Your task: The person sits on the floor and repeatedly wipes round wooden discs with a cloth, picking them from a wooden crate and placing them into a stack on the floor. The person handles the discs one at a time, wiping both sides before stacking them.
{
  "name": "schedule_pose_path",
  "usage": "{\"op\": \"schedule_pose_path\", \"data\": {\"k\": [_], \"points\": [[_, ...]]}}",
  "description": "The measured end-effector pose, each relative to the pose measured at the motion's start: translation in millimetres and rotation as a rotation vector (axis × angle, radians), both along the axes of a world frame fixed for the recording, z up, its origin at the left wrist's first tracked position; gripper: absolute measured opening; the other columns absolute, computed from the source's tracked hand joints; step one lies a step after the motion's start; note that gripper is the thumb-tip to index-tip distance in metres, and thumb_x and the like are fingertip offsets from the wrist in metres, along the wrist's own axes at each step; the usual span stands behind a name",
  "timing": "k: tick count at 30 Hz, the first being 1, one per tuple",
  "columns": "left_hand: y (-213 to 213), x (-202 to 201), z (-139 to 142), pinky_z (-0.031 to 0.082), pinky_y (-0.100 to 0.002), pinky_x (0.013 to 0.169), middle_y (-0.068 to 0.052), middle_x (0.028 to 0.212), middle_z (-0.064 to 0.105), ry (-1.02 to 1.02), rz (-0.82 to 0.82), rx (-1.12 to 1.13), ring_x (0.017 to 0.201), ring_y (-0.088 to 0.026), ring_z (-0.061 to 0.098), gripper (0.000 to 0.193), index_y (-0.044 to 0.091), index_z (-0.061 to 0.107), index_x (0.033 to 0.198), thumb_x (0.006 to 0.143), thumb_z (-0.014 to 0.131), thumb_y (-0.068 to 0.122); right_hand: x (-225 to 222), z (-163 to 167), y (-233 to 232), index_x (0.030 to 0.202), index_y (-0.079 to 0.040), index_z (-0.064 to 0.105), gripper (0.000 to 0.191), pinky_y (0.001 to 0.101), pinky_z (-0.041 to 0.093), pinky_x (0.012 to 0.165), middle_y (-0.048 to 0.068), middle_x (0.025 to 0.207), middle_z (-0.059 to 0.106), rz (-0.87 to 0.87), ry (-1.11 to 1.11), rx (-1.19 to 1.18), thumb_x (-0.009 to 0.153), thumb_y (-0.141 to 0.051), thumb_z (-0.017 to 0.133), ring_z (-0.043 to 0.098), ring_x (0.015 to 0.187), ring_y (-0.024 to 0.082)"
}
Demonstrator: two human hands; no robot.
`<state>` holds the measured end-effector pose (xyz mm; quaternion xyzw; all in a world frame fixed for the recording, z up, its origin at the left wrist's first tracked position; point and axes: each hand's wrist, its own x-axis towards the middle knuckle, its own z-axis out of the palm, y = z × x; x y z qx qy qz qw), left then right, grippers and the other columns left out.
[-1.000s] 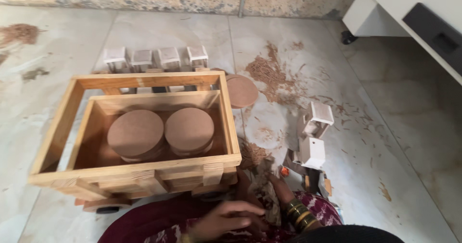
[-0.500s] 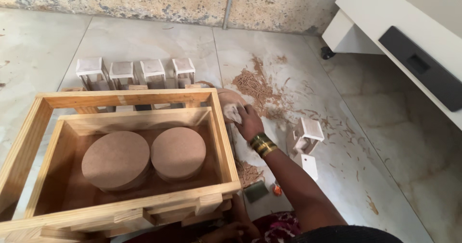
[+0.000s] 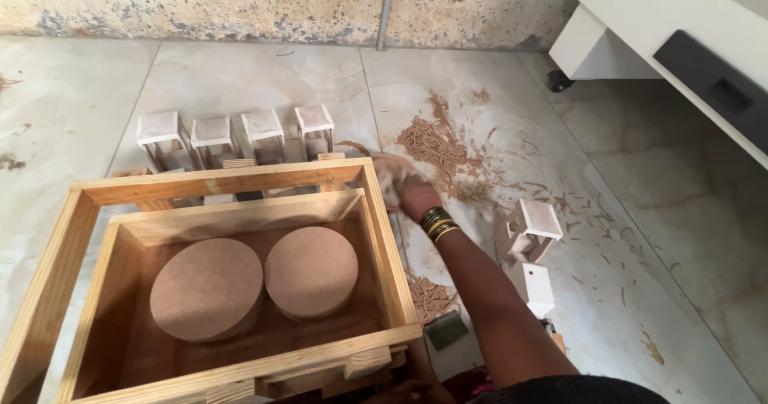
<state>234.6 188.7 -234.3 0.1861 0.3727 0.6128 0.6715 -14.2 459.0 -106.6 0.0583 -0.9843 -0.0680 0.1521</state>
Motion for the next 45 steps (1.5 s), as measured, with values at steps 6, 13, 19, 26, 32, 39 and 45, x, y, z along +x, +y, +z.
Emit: {"op": "schedule_pose_path", "data": {"k": [6,13,19,26,32,39,45], "points": [[-4,24,2,0.048,-0.027,0.061,-0.018,0.117,0.074,-0.055,0.032,0.001,0.072,-0.014,0.062,0.064,0.013,0.039,0.161,0.104,0.059,0.036,92,15,37,0.119,-0.01,0.065,0.051,0.0533,0.055,0.07,0.02,0.089,0.072,-0.508,0.196,-0.418,0.082,-0.042,0.079,0.069,0.079,0.041],[-2,42,19,0.049,-0.028,0.059,-0.02,0.12,0.074,-0.179,0.085,0.005,0.07,-0.016,0.061,0.066,0.014,0.036,0.162,0.105,0.06,0.037,210,-7,44,0.132,-0.011,0.063,0.058,0.05,0.057,0.081,0.022,0.092,0.076,-0.649,0.011,-0.62,0.082,-0.039,0.075,0.072,0.087,0.038],[-3,64,43,0.059,-0.043,0.084,-0.016,0.14,0.061,-0.168,0.073,-0.271,0.104,-0.032,0.07,0.075,0.014,0.038,0.157,0.095,0.052,0.054,333,11,73,0.118,0.0,0.066,0.029,0.0381,0.057,0.068,0.008,0.092,0.072,-0.324,0.23,-1.745,0.094,-0.015,0.061,0.069,0.077,0.021],[-11,114,62,0.045,-0.043,0.116,-0.015,0.154,0.05,-0.055,0.217,0.365,0.138,-0.027,0.053,0.081,0.0,0.029,0.16,0.097,0.064,0.037,469,10,17,0.12,0.001,0.054,0.033,0.0403,0.064,0.07,0.012,0.086,0.068,-0.382,-0.106,-2.166,0.094,-0.017,0.062,0.069,0.069,0.023],[-30,139,51,0.054,-0.046,0.098,-0.019,0.132,0.06,-0.274,0.543,0.085,0.119,-0.032,0.061,0.069,-0.002,0.039,0.147,0.089,0.069,0.02,479,59,-38,0.138,-0.003,0.048,0.059,0.0385,0.064,0.075,0.021,0.113,0.073,-0.685,-0.162,-1.443,0.093,-0.039,0.061,0.074,0.088,0.027],[-64,161,80,0.054,-0.042,0.102,-0.017,0.131,0.061,-0.033,0.49,0.212,0.12,-0.028,0.062,0.072,-0.001,0.041,0.147,0.08,0.068,-0.002,484,99,-86,0.129,-0.009,0.059,0.064,0.0422,0.062,0.078,0.022,0.118,0.071,-0.308,0.128,-2.027,0.088,-0.057,0.049,0.074,0.098,0.032],[-50,165,90,0.057,-0.038,0.098,-0.014,0.138,0.058,0.343,0.286,0.357,0.125,-0.025,0.061,0.071,0.007,0.039,0.149,0.084,0.066,0.003,514,65,-188,0.125,-0.024,0.067,0.058,0.0508,0.053,0.087,0.013,0.125,0.069,0.219,0.292,-0.492,0.078,-0.057,0.065,0.068,0.108,0.031]]}}
